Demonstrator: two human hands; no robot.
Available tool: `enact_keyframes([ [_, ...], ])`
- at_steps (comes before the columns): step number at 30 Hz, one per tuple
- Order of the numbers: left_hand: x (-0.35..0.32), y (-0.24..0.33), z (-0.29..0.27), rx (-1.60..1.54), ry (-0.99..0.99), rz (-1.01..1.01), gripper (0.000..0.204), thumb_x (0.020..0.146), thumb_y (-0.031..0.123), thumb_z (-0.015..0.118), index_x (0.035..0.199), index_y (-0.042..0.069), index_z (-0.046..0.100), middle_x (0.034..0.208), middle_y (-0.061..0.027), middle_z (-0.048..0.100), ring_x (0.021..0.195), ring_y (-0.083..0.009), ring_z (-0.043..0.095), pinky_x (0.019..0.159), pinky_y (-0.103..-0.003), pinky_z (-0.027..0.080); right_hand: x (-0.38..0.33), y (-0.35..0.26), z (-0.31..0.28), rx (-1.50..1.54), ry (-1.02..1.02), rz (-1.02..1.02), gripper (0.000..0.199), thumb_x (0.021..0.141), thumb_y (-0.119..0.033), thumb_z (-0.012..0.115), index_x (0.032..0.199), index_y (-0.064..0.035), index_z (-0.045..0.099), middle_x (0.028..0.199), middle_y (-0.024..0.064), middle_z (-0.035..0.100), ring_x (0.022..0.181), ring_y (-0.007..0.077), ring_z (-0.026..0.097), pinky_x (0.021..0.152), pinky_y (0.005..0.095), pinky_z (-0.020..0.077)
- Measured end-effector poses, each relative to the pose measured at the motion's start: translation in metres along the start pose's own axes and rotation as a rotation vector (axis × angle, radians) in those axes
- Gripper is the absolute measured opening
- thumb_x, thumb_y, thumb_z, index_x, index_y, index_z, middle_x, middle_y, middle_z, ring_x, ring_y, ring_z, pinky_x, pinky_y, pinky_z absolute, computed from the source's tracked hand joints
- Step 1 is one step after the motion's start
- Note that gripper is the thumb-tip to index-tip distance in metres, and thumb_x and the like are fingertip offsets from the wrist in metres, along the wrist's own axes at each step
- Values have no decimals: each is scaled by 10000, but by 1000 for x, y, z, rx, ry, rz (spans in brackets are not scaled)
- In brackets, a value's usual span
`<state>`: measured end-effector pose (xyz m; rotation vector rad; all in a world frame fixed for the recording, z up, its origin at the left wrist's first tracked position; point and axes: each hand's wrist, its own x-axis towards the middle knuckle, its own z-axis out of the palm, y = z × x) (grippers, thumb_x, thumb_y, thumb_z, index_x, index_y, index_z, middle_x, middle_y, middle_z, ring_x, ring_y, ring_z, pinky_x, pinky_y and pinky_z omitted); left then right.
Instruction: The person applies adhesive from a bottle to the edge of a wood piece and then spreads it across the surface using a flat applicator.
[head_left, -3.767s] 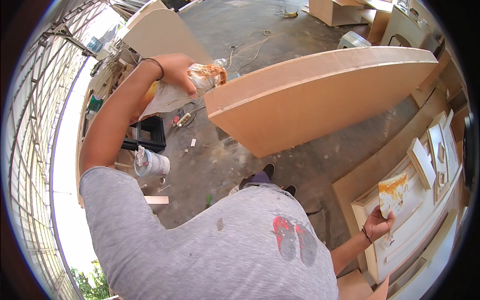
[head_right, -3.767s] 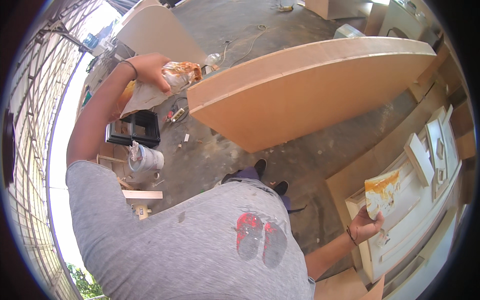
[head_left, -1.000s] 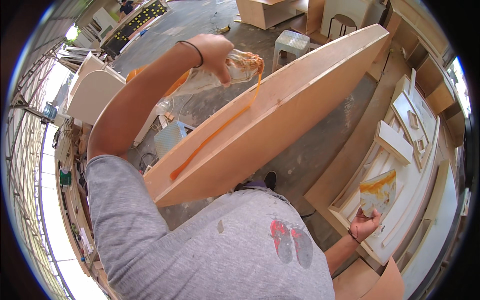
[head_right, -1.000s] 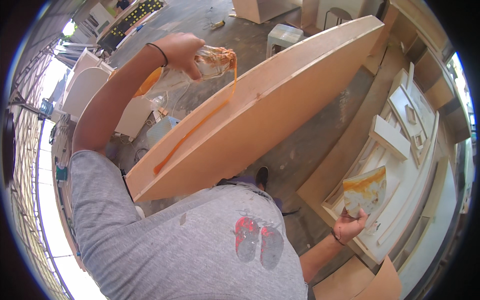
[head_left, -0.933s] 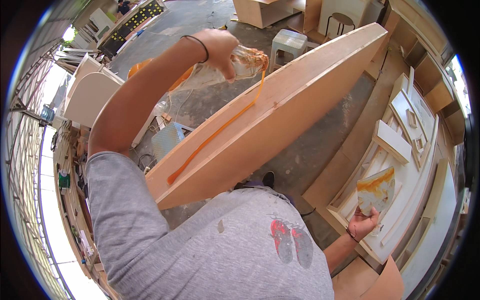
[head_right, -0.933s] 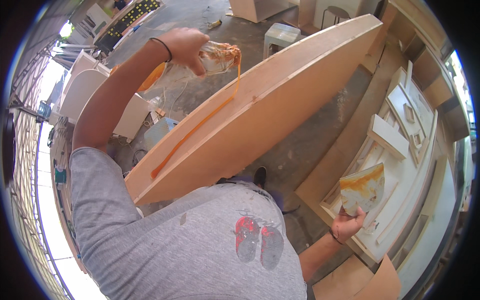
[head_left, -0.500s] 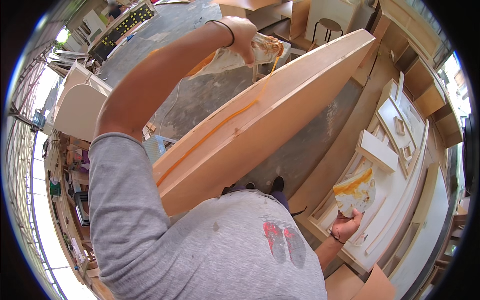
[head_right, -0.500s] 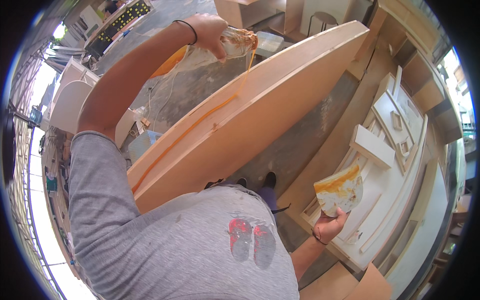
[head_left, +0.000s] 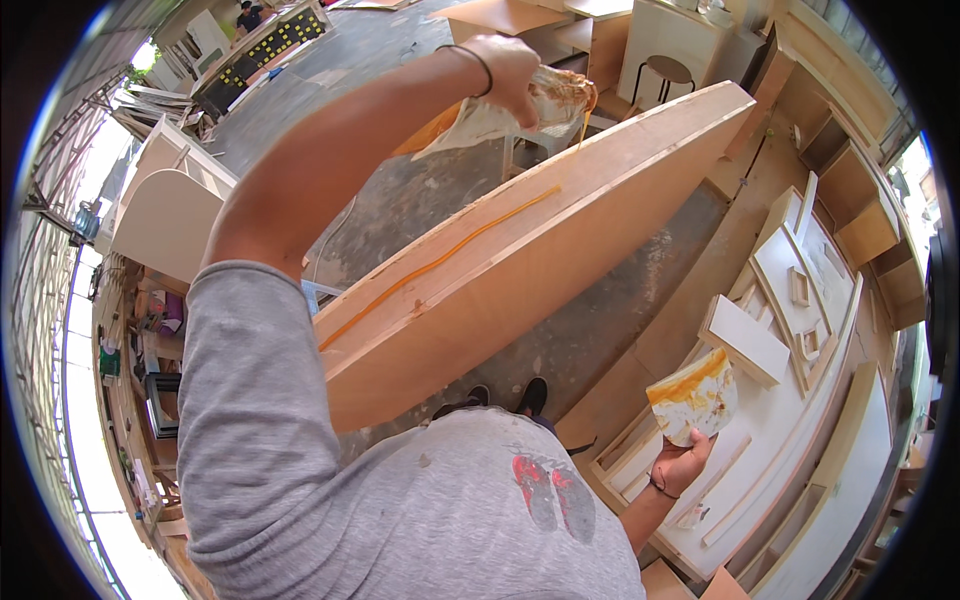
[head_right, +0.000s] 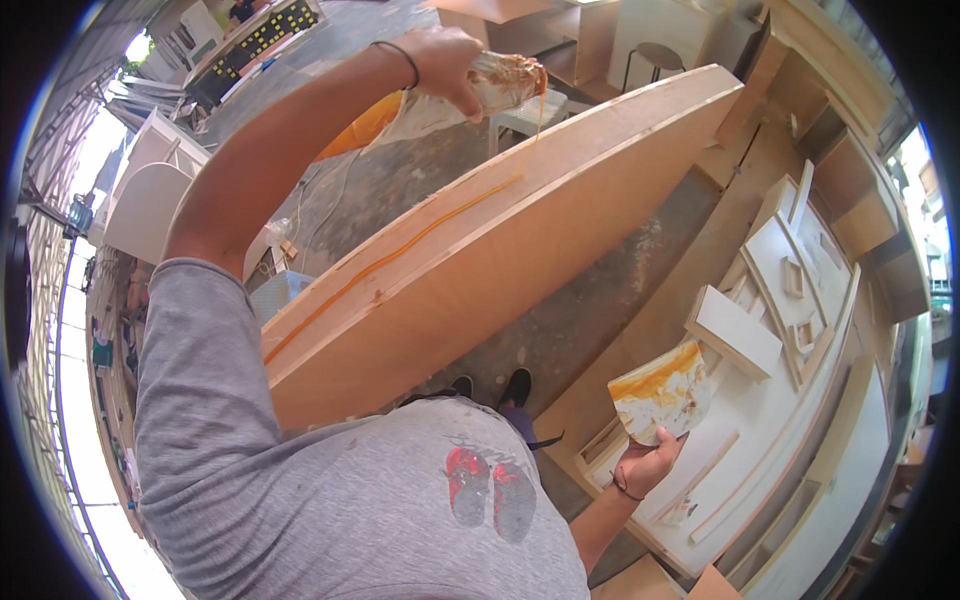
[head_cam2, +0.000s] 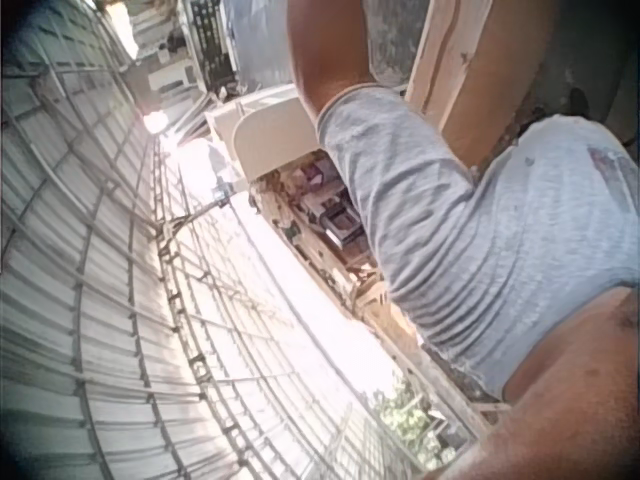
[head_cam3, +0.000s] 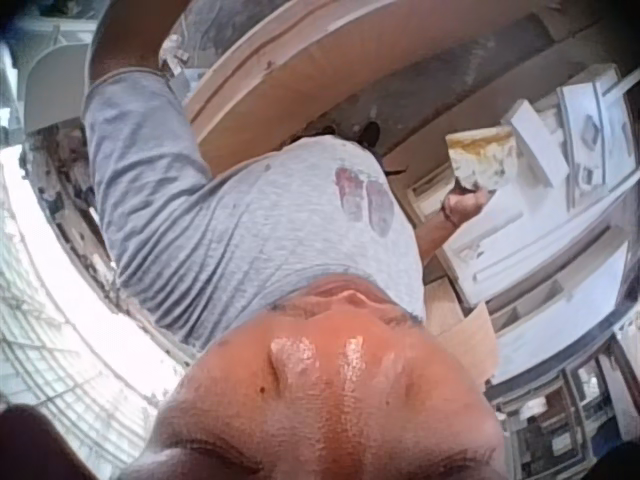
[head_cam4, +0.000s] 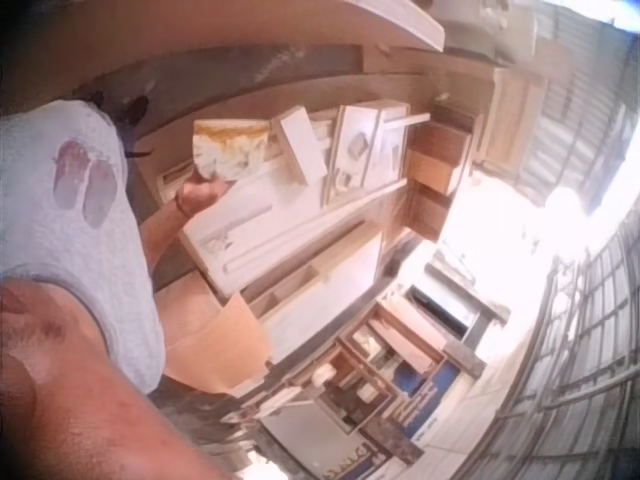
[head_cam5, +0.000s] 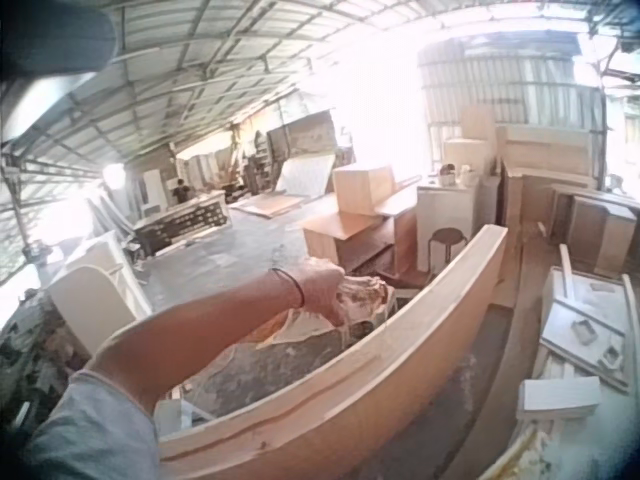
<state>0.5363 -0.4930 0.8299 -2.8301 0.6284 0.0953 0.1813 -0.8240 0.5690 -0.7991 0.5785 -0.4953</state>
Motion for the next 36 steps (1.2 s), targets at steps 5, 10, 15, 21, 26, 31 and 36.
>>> enact_keyframes([
  [5, -39, -13, 27, -29, -47, 9, 694, 580, 523, 850, 975, -16, 661, 936, -187, 704, 896, -340, 692, 802, -419, 546, 25, 2, 20, -47, -49, 48, 713, 789, -74, 472, 1486, -80, 322, 1445, 134, 442, 1300, 324, 492, 973, 498, 522],
  [10, -107, -22, 43, -78, -131, -56, 656, 589, 510, 860, 918, -11, 635, 854, -176, 699, 834, -352, 691, 758, -428, 546, 54, 12, 31, -80, -176, 114, 714, 789, -73, 473, 1486, -77, 316, 1433, 133, 449, 1293, 319, 493, 984, 493, 510],
  [15, -179, -37, 65, -112, -181, -167, 651, 569, 492, 875, 900, 1, 602, 777, -172, 686, 795, -372, 681, 719, -450, 534, 69, 25, 61, -92, -311, 117, 731, 745, -18, 477, 1461, -25, 328, 1407, 134, 426, 1308, 292, 438, 1061, 412, 431],
  [21, -268, -47, 76, -166, -227, -334, 644, 573, 481, 865, 909, 3, 593, 775, -173, 683, 785, -374, 679, 715, -448, 534, 54, 44, 106, -110, -398, 199, 664, 743, 24, 477, 1400, -2, 387, 1368, 129, 474, 1252, 290, 515, 1005, 438, 497],
  [26, -344, -54, 82, -205, -252, -475, 666, 559, 485, 865, 921, -1, 589, 792, -187, 679, 805, -372, 677, 743, -448, 531, 24, 70, 138, -164, -507, 244, 664, 746, 34, 489, 1402, 7, 390, 1346, 142, 484, 1234, 276, 511, 1003, 412, 476],
  [31, -421, -62, 101, -296, -140, -591, 725, 556, 487, 860, 1014, -16, 609, 855, -206, 684, 842, -364, 680, 790, -427, 530, -27, 98, 186, -303, -864, 218, 596, 817, 31, 543, 1397, 0, 411, 1348, 118, 514, 1221, 253, 532, 1048, 381, 425],
  [36, -472, -62, 117, -393, 81, -705, 752, 551, 447, 869, 1108, 13, 611, 898, -181, 693, 845, -339, 684, 808, -390, 532, -113, 117, 264, -560, -1352, -289, 470, 907, 52, 494, 1374, 29, 444, 1261, 123, 576, 1138, 190, 562, 967, 306, 434],
])
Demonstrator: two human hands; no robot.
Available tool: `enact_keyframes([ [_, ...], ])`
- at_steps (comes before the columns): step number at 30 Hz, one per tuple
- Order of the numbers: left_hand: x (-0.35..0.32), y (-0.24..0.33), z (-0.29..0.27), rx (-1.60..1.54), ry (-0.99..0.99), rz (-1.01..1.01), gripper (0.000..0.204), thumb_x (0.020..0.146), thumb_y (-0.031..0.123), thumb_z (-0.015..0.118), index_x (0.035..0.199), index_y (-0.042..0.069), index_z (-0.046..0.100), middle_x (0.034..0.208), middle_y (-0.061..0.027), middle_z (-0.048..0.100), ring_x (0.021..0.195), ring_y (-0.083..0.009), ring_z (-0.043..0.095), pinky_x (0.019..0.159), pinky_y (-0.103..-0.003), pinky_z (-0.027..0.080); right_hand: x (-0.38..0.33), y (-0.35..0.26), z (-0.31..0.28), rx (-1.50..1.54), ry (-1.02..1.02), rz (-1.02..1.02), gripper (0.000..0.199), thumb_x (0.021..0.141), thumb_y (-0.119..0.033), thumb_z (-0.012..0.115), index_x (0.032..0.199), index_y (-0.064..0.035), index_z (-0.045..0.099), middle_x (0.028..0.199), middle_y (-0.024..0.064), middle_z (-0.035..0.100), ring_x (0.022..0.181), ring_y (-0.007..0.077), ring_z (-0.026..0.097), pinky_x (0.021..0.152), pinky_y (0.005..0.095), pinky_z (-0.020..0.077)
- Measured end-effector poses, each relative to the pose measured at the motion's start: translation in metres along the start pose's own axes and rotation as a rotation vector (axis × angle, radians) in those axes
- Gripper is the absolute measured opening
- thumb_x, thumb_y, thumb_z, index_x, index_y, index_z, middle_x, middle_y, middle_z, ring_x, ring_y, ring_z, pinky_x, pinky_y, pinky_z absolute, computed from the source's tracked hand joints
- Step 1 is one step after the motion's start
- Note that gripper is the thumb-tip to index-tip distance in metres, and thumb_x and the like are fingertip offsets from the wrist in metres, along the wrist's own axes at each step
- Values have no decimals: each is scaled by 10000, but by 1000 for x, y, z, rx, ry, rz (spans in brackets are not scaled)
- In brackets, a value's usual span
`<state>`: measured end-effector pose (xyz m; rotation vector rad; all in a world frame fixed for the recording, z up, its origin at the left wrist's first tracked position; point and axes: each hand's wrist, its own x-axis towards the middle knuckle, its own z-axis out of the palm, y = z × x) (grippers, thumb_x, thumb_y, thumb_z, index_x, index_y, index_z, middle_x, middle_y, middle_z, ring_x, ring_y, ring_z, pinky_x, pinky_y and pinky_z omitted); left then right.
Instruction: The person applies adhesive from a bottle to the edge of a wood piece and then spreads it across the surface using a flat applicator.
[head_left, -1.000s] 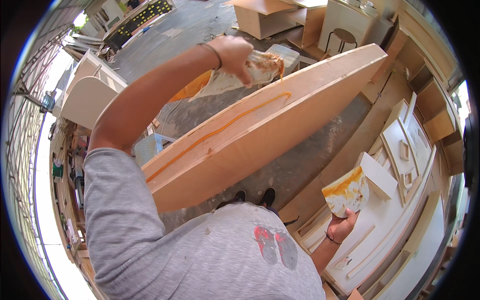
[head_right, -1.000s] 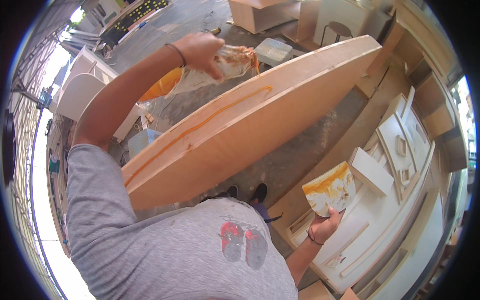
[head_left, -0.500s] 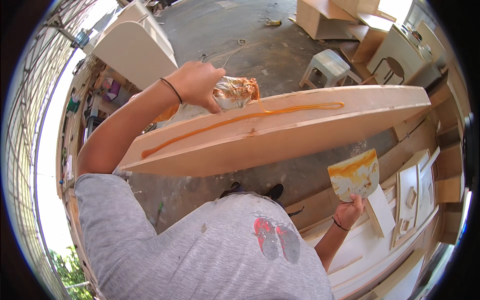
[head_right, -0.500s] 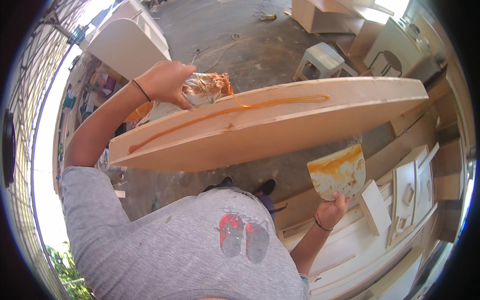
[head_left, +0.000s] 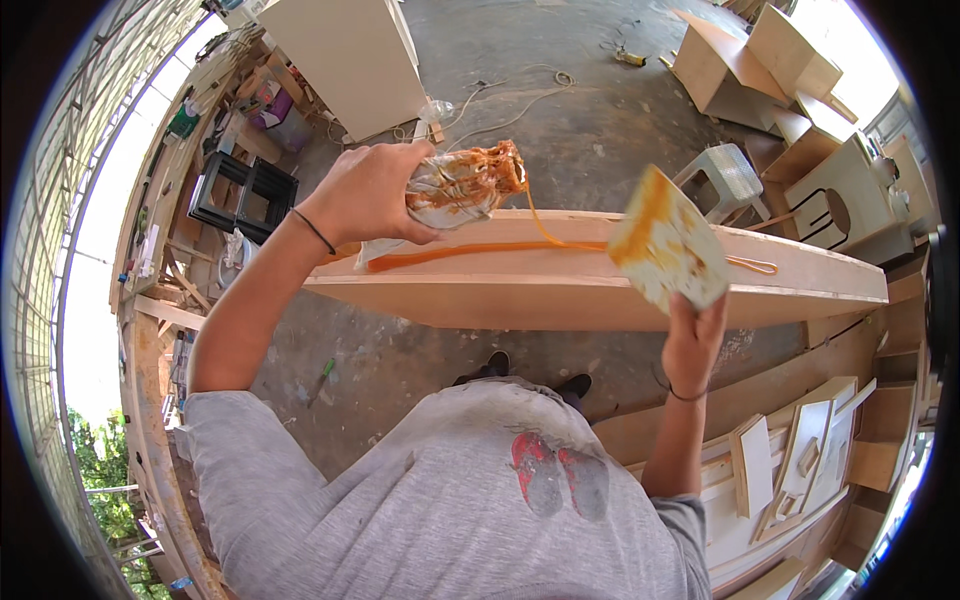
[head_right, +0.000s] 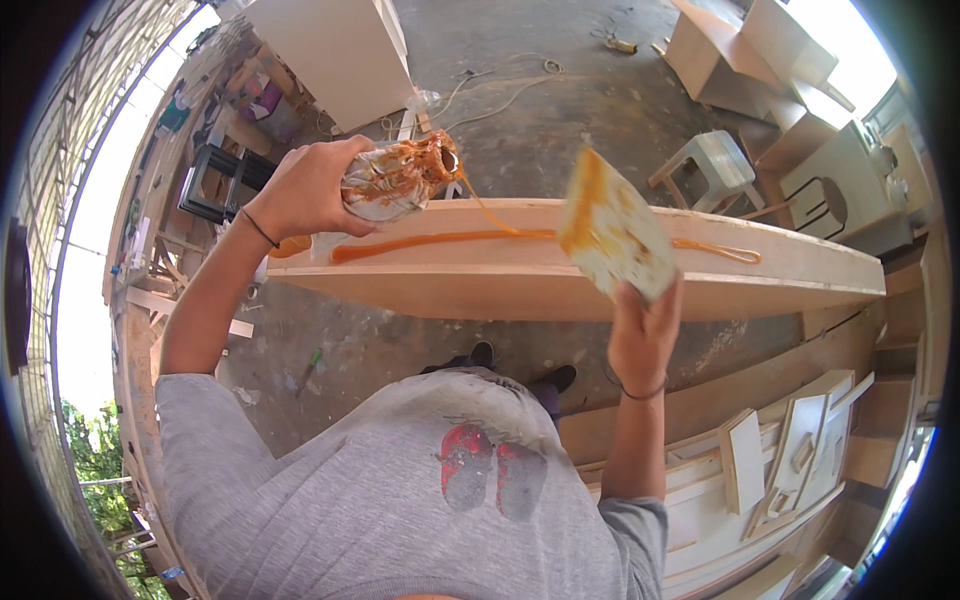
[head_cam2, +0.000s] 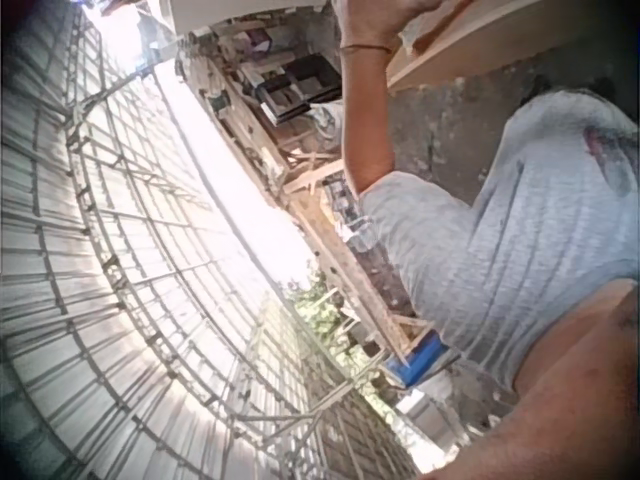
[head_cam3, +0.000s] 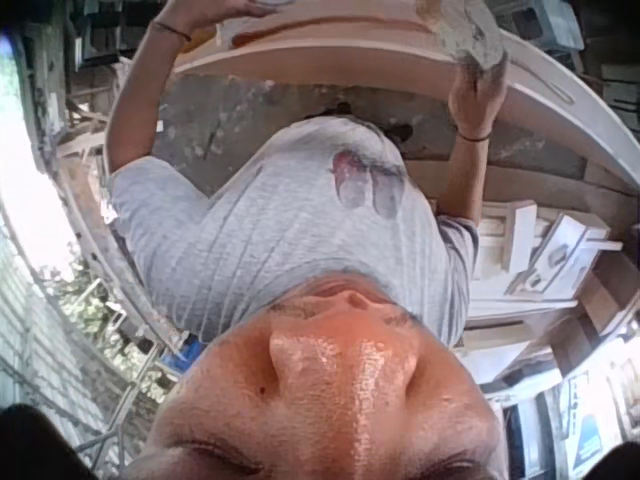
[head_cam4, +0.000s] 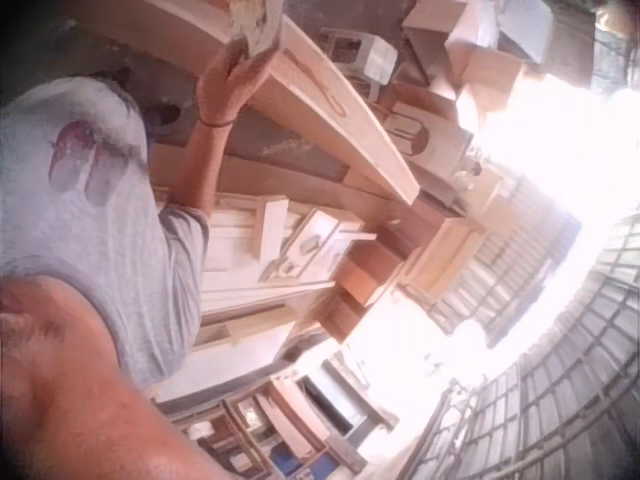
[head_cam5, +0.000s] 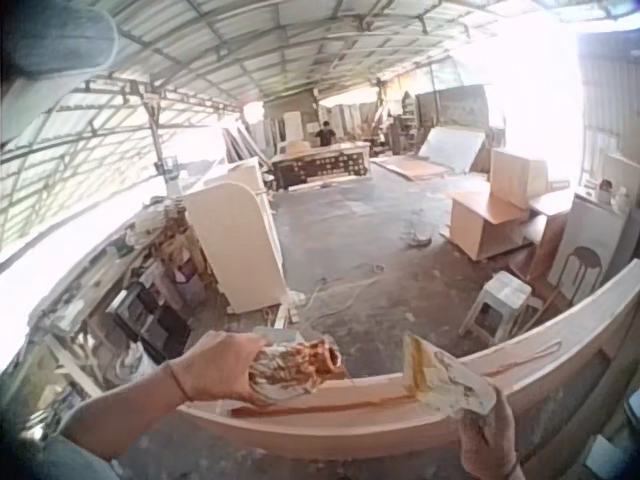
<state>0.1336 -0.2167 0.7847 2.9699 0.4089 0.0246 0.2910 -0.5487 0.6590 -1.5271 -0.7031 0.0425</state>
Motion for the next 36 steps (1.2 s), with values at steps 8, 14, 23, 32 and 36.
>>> enact_keyframes([
  [8, -16, -30, 5, -151, 176, 55, 722, 542, 363, 901, 1114, 49, 592, 898, -126, 697, 832, -290, 693, 789, -370, 538, 42, -43, 99, -232, -244, -275, 364, 898, 64, 469, 1220, -7, 623, 1174, 183, 640, 1090, 317, 631, 941, 347, 479],
  [14, -25, -53, 9, -206, 206, 94, 721, 563, 336, 906, 1138, 39, 588, 913, -116, 700, 839, -269, 696, 806, -351, 538, 17, -37, 95, -230, -250, -207, 376, 883, 81, 469, 1206, -15, 637, 1167, 186, 648, 1056, 319, 644, 910, 326, 482],
  [23, -21, -72, -6, -382, 404, 189, 722, 595, 338, 915, 1135, -9, 584, 914, -123, 698, 817, -212, 699, 784, -321, 553, 12, -36, 84, -308, -207, -173, 369, 861, 74, 483, 1172, -24, 654, 1148, 167, 663, 1025, 316, 652, 888, 335, 482],
  [32, -26, -73, -13, -497, 419, 186, 681, 620, 307, 909, 1143, 8, 592, 944, -91, 707, 854, -155, 697, 806, -312, 561, 8, -33, 80, -391, -185, -188, 361, 849, 82, 483, 1150, -12, 658, 1148, 160, 664, 1042, 324, 646, 912, 349, 478],
  [36, -30, -84, -12, -552, 528, 164, 660, 639, 286, 905, 1138, -10, 593, 995, -100, 715, 884, -148, 702, 816, -302, 565, 5, -30, 70, -374, -139, -185, 365, 829, 82, 495, 1129, -23, 673, 1137, 159, 665, 1046, 342, 635, 927, 373, 475],
])
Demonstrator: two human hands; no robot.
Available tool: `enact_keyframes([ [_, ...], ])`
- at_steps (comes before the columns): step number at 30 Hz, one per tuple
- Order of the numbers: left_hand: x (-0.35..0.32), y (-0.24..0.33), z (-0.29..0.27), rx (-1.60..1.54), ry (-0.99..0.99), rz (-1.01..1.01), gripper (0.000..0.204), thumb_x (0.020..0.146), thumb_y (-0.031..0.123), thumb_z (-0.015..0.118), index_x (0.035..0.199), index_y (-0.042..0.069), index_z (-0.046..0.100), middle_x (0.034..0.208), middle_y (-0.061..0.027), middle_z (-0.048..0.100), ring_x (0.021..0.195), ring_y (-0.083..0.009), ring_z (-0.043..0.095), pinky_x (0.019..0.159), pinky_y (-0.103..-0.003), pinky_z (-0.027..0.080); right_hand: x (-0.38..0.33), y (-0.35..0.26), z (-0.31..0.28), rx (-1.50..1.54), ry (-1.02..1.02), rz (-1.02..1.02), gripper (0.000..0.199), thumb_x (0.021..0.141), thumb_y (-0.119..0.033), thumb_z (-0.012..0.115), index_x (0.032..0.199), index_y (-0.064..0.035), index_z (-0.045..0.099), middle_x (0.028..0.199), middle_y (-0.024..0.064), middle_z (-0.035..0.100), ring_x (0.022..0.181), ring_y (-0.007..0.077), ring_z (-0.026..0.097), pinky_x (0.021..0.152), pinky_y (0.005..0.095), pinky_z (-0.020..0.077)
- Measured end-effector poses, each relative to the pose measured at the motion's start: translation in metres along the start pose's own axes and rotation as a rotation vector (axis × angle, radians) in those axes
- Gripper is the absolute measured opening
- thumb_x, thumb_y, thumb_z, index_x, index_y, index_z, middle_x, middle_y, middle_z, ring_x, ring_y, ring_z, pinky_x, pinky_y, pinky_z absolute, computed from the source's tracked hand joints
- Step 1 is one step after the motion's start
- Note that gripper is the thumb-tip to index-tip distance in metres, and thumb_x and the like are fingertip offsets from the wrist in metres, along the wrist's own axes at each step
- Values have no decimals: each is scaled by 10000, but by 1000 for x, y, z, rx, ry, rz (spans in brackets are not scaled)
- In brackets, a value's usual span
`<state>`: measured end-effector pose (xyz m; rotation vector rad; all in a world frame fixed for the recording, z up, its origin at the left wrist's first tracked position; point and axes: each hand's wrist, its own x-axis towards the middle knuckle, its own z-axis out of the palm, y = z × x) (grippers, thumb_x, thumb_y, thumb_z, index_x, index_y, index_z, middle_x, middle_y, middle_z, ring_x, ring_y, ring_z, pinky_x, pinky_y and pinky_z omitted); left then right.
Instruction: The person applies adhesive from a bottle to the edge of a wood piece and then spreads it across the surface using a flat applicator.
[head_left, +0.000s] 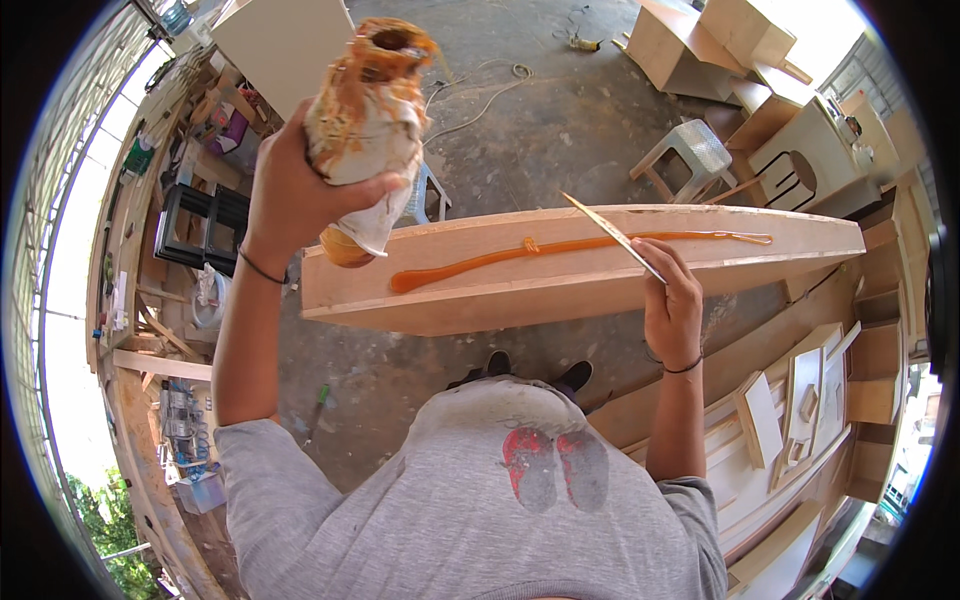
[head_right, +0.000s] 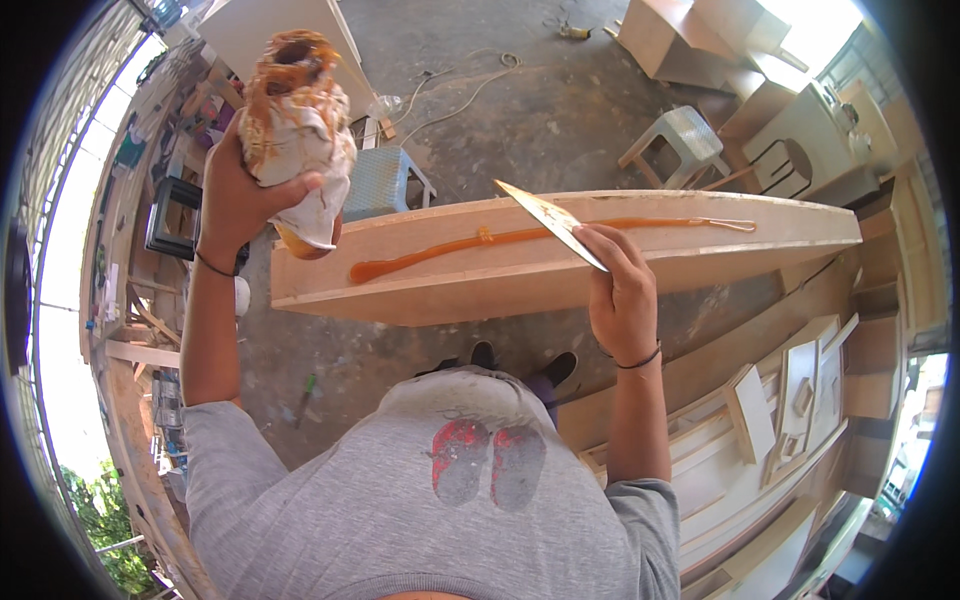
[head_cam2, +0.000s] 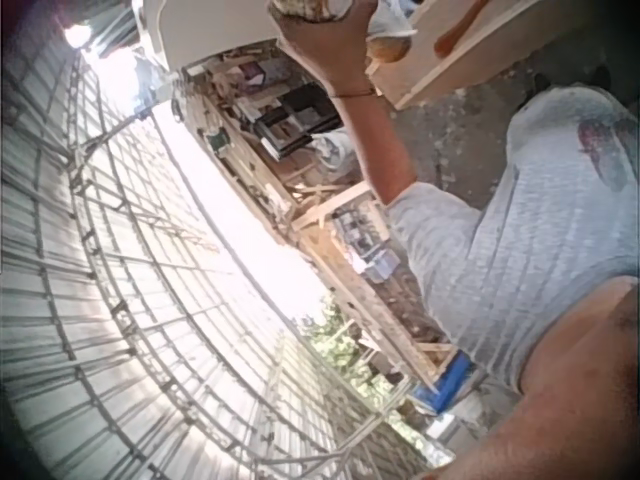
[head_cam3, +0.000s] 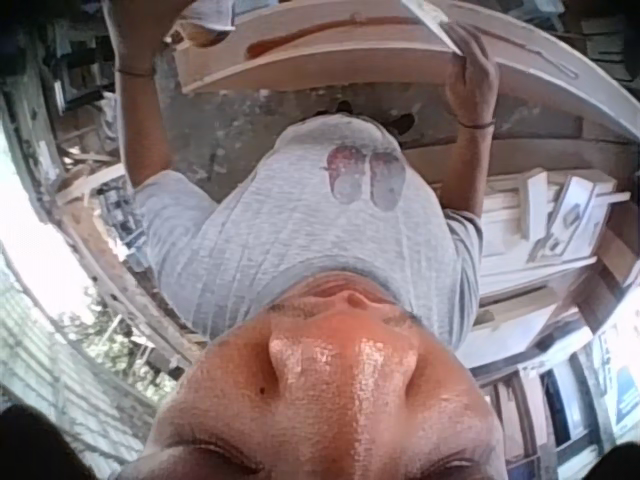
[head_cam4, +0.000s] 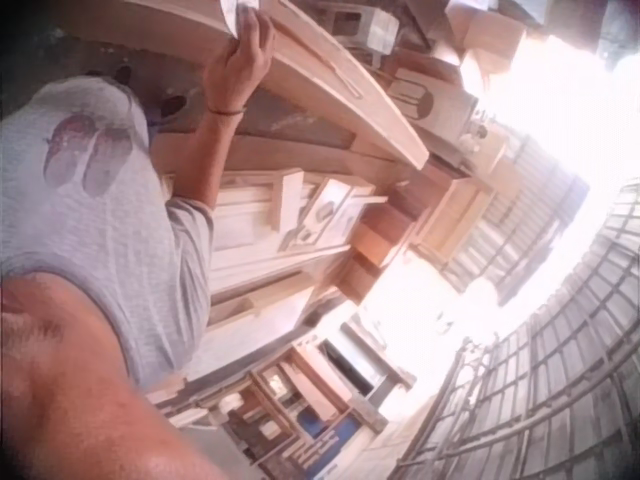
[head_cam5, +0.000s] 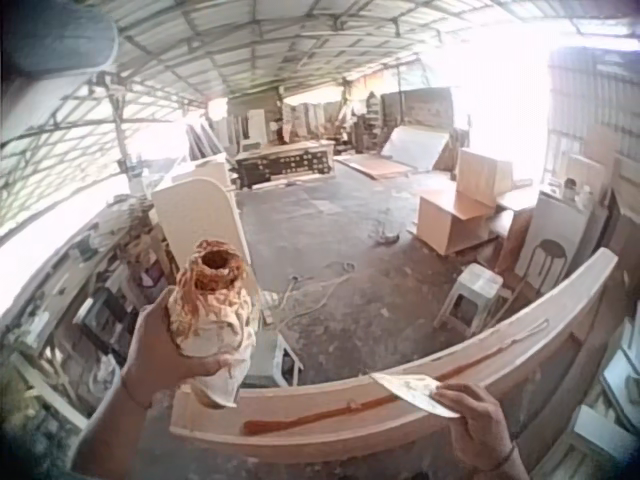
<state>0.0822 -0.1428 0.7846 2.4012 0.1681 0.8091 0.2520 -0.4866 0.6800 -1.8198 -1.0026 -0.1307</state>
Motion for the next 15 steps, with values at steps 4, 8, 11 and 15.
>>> enact_keyframes([
  [4, -8, -9, -8, 36, 176, -44, 628, 667, 229, 893, 1143, -35, 581, 1015, -121, 715, 909, -165, 702, 810, -305, 565, -9, 9, -9, -307, -66, -85, 417, 748, 70, 524, 1103, -67, 697, 1117, 133, 660, 1073, 341, 605, 948, 411, 460],
  [8, -10, -21, -21, 37, 268, -118, 591, 703, 195, 868, 1165, -31, 577, 1022, -113, 707, 912, -169, 691, 820, -307, 558, -24, 14, -9, -511, -136, -146, 445, 687, 52, 543, 1071, -99, 711, 1121, 97, 648, 1133, 317, 566, 1003, 437, 404],
  [11, -9, -26, -32, 74, 300, -81, 603, 718, 200, 862, 1194, -29, 571, 1105, -116, 678, 978, -167, 659, 868, -306, 523, -35, 13, -5, -545, -135, -128, 435, 680, 47, 550, 1052, -107, 714, 1126, 90, 644, 1157, 316, 551, 1024, 446, 376],
  [15, -8, -39, -42, 42, 330, -21, 639, 724, 245, 865, 1212, -40, 566, 1112, -114, 669, 992, -169, 642, 896, -309, 500, -47, 11, -5, -554, -74, -74, 454, 665, 41, 553, 1066, -102, 712, 1126, 94, 646, 1164, 322, 549, 1030, 454, 370],
])
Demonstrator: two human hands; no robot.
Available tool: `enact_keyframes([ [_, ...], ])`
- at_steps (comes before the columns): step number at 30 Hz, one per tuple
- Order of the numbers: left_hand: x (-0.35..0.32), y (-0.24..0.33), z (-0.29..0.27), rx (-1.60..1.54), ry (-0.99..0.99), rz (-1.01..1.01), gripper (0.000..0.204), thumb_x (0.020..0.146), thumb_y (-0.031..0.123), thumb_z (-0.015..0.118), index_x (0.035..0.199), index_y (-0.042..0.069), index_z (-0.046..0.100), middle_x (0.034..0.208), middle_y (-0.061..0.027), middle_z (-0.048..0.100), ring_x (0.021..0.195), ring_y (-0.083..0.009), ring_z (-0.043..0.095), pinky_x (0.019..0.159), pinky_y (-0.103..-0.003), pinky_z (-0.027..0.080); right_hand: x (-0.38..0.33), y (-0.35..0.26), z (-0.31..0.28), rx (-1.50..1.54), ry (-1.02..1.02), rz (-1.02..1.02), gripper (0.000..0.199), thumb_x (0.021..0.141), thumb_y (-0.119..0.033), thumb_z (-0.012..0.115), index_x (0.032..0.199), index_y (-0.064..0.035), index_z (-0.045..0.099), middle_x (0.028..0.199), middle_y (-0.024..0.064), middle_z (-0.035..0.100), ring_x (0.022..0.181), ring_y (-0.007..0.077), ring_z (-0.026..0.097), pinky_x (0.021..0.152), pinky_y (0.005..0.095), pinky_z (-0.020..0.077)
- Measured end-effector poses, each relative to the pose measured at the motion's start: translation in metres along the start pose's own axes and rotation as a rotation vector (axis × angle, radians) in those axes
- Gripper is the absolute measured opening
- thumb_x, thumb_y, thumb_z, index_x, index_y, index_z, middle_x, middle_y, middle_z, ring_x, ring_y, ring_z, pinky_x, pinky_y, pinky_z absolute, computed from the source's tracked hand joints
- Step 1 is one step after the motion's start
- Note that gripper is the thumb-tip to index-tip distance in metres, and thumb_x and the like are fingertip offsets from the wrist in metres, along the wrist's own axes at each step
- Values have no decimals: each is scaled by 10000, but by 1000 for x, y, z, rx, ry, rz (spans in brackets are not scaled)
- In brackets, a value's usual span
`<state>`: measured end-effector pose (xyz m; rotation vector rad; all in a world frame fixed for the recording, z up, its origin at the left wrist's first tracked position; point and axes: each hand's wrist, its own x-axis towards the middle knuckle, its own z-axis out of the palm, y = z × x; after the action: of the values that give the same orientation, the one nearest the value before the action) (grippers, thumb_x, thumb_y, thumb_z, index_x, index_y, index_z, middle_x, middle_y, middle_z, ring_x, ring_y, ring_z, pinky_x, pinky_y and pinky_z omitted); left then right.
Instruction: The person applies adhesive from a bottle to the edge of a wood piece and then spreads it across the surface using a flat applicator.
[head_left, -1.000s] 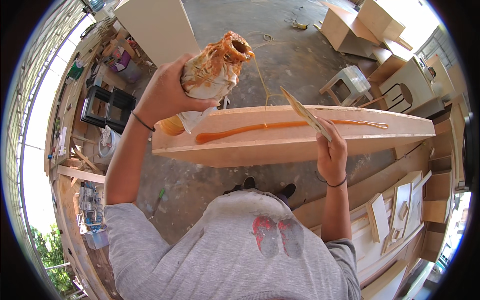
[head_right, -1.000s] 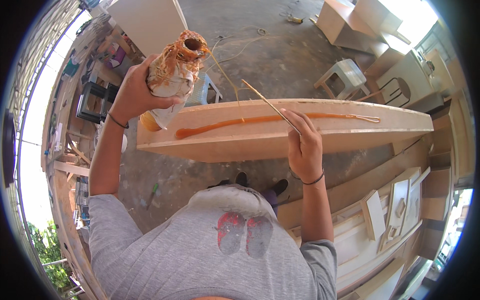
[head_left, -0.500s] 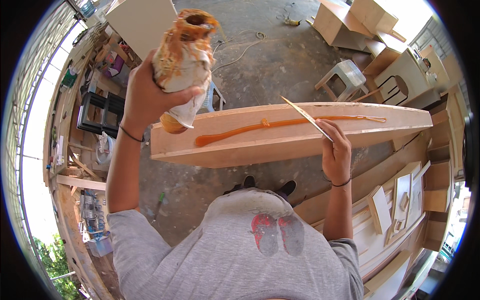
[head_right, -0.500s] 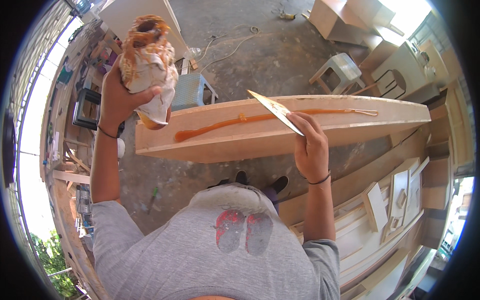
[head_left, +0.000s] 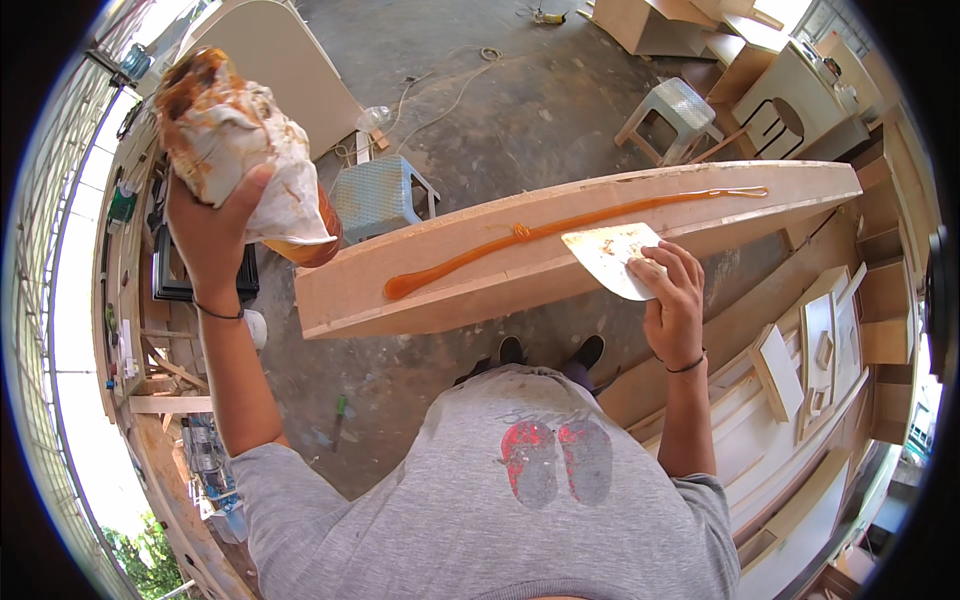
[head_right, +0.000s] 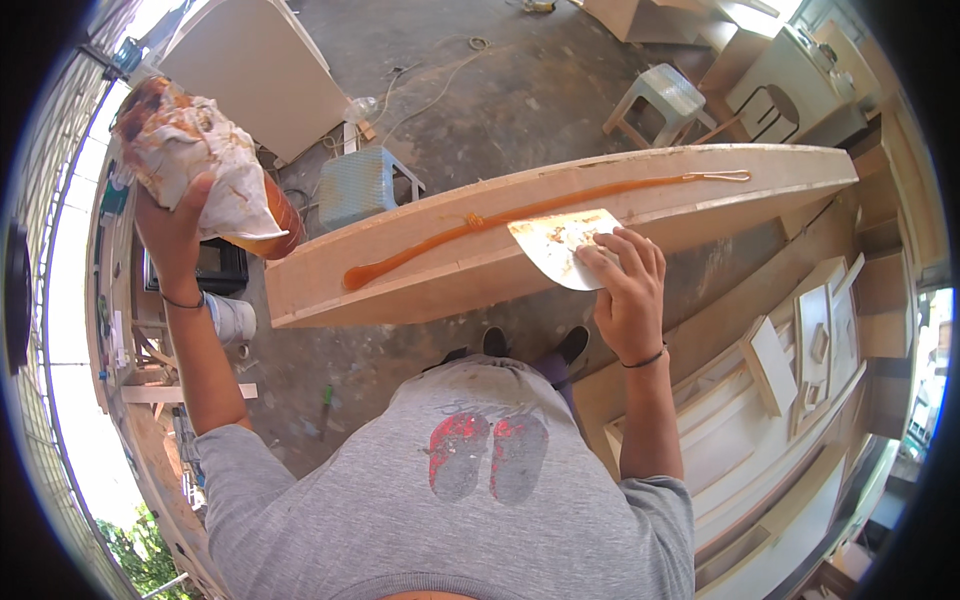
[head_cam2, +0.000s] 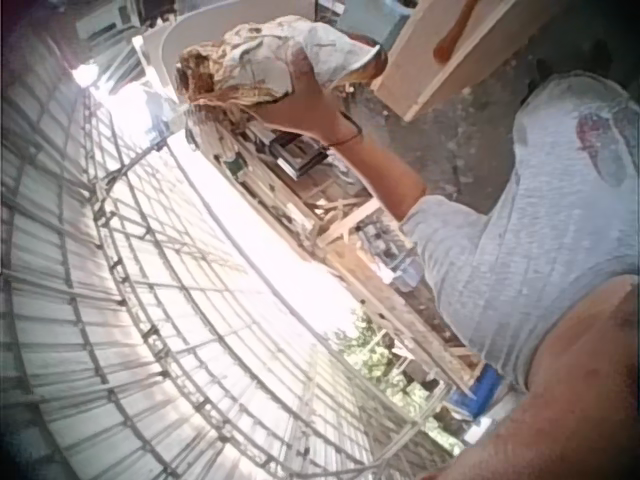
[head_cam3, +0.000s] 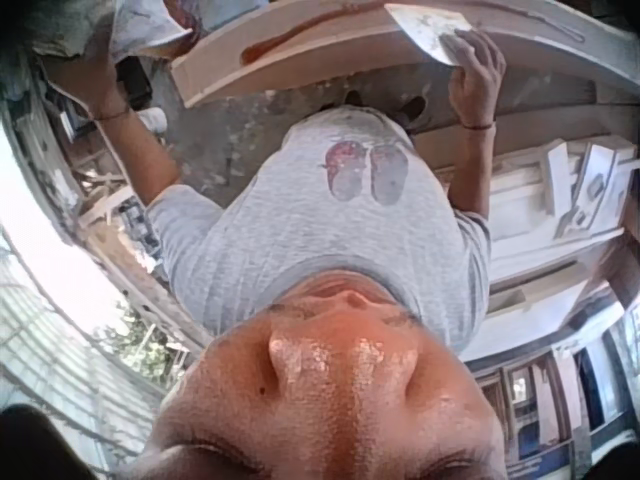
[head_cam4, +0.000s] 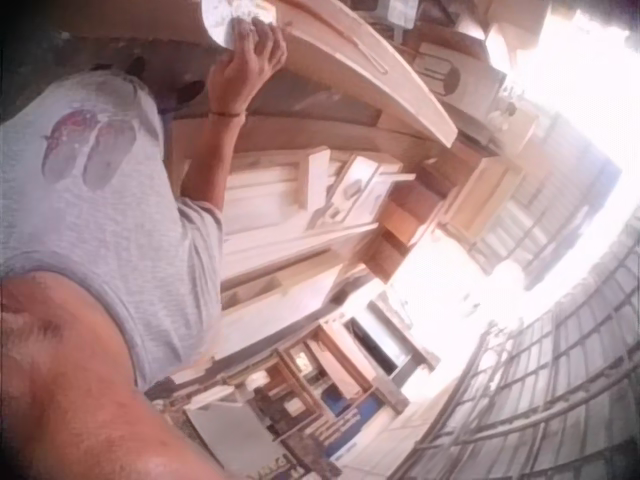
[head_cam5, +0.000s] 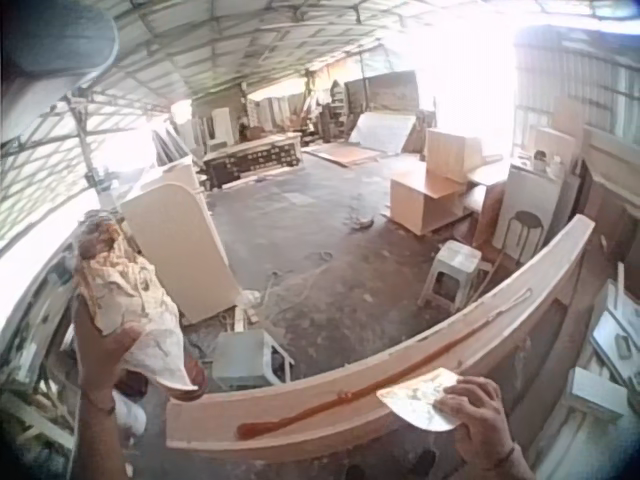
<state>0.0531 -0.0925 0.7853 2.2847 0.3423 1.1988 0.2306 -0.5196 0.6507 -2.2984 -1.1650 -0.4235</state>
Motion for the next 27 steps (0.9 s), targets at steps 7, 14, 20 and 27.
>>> enact_keyframes([
  [7, -19, -39, -23, -243, 289, -123, 925, 715, 459, 832, 1361, -66, 428, 1272, -193, 560, 1094, -279, 603, 914, -397, 518, -38, 11, 9, 542, 441, 604, 262, 913, 25, 526, 1141, 4, 655, 1151, 136, 664, 1061, 219, 629, 926, 285, 458],
  [14, -20, -2, 11, -575, 303, -256, 1091, 782, 720, 599, 1509, -1, 223, 1520, -220, 284, 1359, -363, 372, 1097, -483, 394, -72, 12, -28, 1478, 847, 923, 389, 916, -24, 526, 1303, 8, 501, 1283, 121, 598, 1165, 251, 608, 978, 402, 504],
  [20, -49, 46, 94, -514, 192, -23, 1026, 853, 709, 533, 1508, -17, 222, 1522, -223, 281, 1368, -349, 358, 1085, -490, 404, -121, 6, -37, 1753, 961, 856, 418, 873, -59, 565, 1280, 24, 518, 1231, 146, 621, 1129, 260, 621, 989, 392, 496],
  [27, -94, 62, 161, -677, -390, -235, 1073, 760, 602, 736, 1481, -14, 235, 1437, -228, 371, 1260, -362, 471, 1016, -493, 465, -170, -4, -50, 1715, 1087, 842, 479, 815, -21, 564, 1286, 33, 493, 1223, 136, 610, 1134, 241, 594, 992, 384, 473],
])
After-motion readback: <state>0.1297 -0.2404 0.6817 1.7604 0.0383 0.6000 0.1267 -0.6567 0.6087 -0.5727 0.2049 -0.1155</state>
